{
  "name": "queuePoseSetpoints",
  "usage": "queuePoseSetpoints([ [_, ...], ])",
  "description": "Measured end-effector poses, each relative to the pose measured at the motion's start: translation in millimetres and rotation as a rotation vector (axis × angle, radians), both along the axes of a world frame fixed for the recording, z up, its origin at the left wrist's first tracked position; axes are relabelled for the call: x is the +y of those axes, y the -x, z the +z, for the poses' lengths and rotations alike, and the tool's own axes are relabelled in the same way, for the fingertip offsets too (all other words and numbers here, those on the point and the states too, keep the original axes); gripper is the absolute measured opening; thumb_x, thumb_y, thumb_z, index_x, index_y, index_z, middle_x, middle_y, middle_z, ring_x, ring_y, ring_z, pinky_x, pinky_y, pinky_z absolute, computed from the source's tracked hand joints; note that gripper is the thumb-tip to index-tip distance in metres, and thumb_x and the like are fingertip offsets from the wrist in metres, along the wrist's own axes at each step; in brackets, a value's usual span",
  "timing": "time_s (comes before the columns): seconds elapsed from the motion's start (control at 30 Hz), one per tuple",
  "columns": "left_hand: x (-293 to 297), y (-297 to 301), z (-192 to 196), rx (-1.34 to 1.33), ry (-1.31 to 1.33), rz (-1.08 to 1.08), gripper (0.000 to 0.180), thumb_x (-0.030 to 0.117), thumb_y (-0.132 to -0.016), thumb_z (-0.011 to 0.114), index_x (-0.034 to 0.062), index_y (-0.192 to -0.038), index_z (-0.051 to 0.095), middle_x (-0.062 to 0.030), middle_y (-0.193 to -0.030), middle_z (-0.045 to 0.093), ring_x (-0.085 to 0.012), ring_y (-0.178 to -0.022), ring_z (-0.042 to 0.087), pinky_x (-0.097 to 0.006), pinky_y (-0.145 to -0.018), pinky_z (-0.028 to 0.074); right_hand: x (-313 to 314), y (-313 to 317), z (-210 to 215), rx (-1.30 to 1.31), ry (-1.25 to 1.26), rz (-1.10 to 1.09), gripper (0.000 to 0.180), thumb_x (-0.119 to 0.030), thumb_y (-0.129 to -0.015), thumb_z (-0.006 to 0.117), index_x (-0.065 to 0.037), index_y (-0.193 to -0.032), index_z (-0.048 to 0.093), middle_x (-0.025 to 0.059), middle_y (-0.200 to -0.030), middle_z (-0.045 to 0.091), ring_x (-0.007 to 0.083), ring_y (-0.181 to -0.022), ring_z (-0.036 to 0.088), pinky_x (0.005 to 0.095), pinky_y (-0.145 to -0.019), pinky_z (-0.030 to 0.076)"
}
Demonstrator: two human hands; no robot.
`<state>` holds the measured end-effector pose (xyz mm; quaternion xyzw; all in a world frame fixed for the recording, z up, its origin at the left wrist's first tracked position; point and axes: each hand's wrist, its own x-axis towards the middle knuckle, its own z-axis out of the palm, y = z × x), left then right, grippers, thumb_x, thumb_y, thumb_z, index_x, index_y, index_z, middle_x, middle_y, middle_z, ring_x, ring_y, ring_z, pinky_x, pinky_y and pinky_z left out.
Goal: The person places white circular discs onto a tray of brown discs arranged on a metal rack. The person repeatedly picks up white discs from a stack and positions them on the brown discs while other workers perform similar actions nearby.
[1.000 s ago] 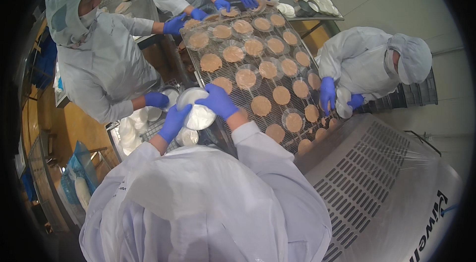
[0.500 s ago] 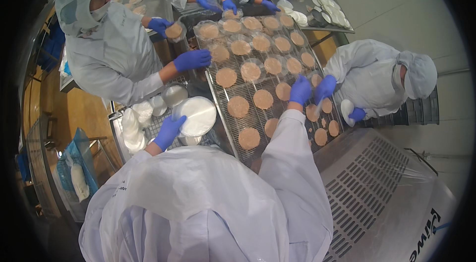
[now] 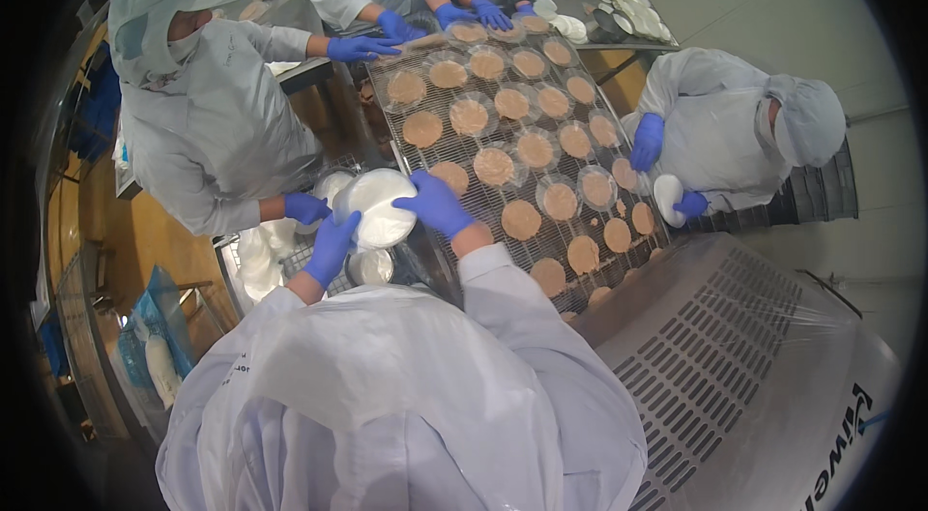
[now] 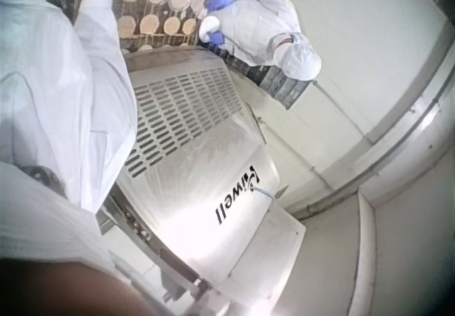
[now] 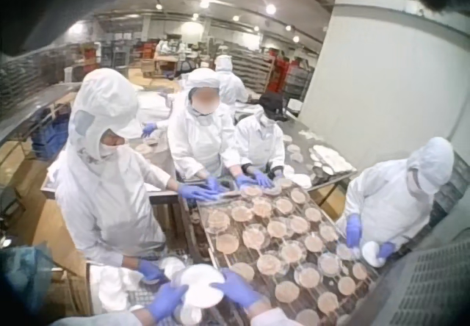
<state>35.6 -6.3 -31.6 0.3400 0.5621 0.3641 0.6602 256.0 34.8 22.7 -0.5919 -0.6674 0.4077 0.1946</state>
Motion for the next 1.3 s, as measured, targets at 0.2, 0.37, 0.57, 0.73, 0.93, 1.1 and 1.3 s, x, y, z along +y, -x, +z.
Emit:
queuePoseSetpoints([
  [0.2, -3, 5, -5, 0.144, -0.136, -0.039, 0.032, 0.022, -0.082, 0.061, -0.0027, -0.102, 0.057, -0.0062, -0.085, 0.060, -0.0101, -0.070, 0.055, -0.024, -0.059, 0.045, -4, -7, -45, -0.023, -0.280, 0.046, 0.027, -0.023, -0.082, 0.053, -0.002, -0.098, 0.056, 0.0190, -0.091, 0.060, 0.0315, -0.084, 0.058, 0.0384, -0.075, 0.045],
  [0.37, -17, 22, -14, -0.046, -0.050, 0.060, 0.034, 0.019, -0.082, 0.060, -0.0044, -0.107, 0.054, -0.0090, -0.092, 0.061, -0.0132, -0.079, 0.057, -0.026, -0.070, 0.046, 13, -114, -41, -0.301, 0.004, -0.280, 0.023, -0.023, -0.083, 0.052, -0.003, -0.086, 0.062, 0.0174, -0.081, 0.063, 0.0303, -0.076, 0.060, 0.0384, -0.067, 0.047],
  [0.57, -24, 30, -21, -0.065, 0.031, 0.051, 0.034, 0.023, -0.081, 0.062, -0.0025, -0.103, 0.056, -0.0058, -0.084, 0.061, -0.0109, -0.068, 0.056, -0.024, -0.059, 0.045, -8, -143, -51, -0.712, -0.296, -0.421, 0.023, -0.020, -0.079, 0.054, -0.003, -0.094, 0.060, 0.0176, -0.091, 0.062, 0.0322, -0.081, 0.060, 0.0394, -0.072, 0.047],
  [0.73, -19, 21, -24, 0.011, 0.007, -0.001, 0.033, 0.027, -0.079, 0.063, -0.0003, -0.097, 0.058, -0.0038, -0.075, 0.059, -0.0090, -0.059, 0.053, -0.022, -0.050, 0.042, -11, -104, -79, -0.558, 0.065, -0.226, 0.030, -0.013, -0.080, 0.050, -0.002, -0.106, 0.057, 0.0207, -0.106, 0.058, 0.0309, -0.101, 0.055, 0.0376, -0.088, 0.042],
  [0.93, -15, 26, -19, 0.027, 0.075, -0.066, 0.038, 0.027, -0.080, 0.063, -0.0029, -0.102, 0.056, -0.0055, -0.078, 0.061, -0.0103, -0.063, 0.055, -0.024, -0.055, 0.045, -18, -39, -65, -0.295, -0.181, 0.040, 0.030, -0.025, -0.081, 0.055, 0.000, -0.097, 0.060, 0.0200, -0.097, 0.061, 0.0335, -0.088, 0.058, 0.0377, -0.079, 0.045],
  [1.1, -15, 18, -27, -0.055, -0.006, -0.028, 0.037, 0.023, -0.082, 0.061, -0.0048, -0.106, 0.055, -0.0090, -0.086, 0.062, -0.0125, -0.071, 0.058, -0.026, -0.064, 0.047, -19, 22, -24, -0.087, 0.100, 0.002, 0.034, -0.029, -0.081, 0.057, 0.003, -0.093, 0.058, 0.0193, -0.089, 0.061, 0.0323, -0.082, 0.059, 0.0363, -0.073, 0.046],
  [1.3, -16, 28, -16, 0.021, 0.017, -0.044, 0.038, 0.023, -0.081, 0.061, -0.0050, -0.107, 0.054, -0.0096, -0.091, 0.061, -0.0145, -0.077, 0.057, -0.027, -0.069, 0.046, -8, -33, -38, 0.116, -0.031, -0.124, 0.020, -0.018, -0.079, 0.057, -0.001, -0.087, 0.062, 0.0144, -0.078, 0.063, 0.0221, -0.070, 0.060, 0.0320, -0.065, 0.047],
])
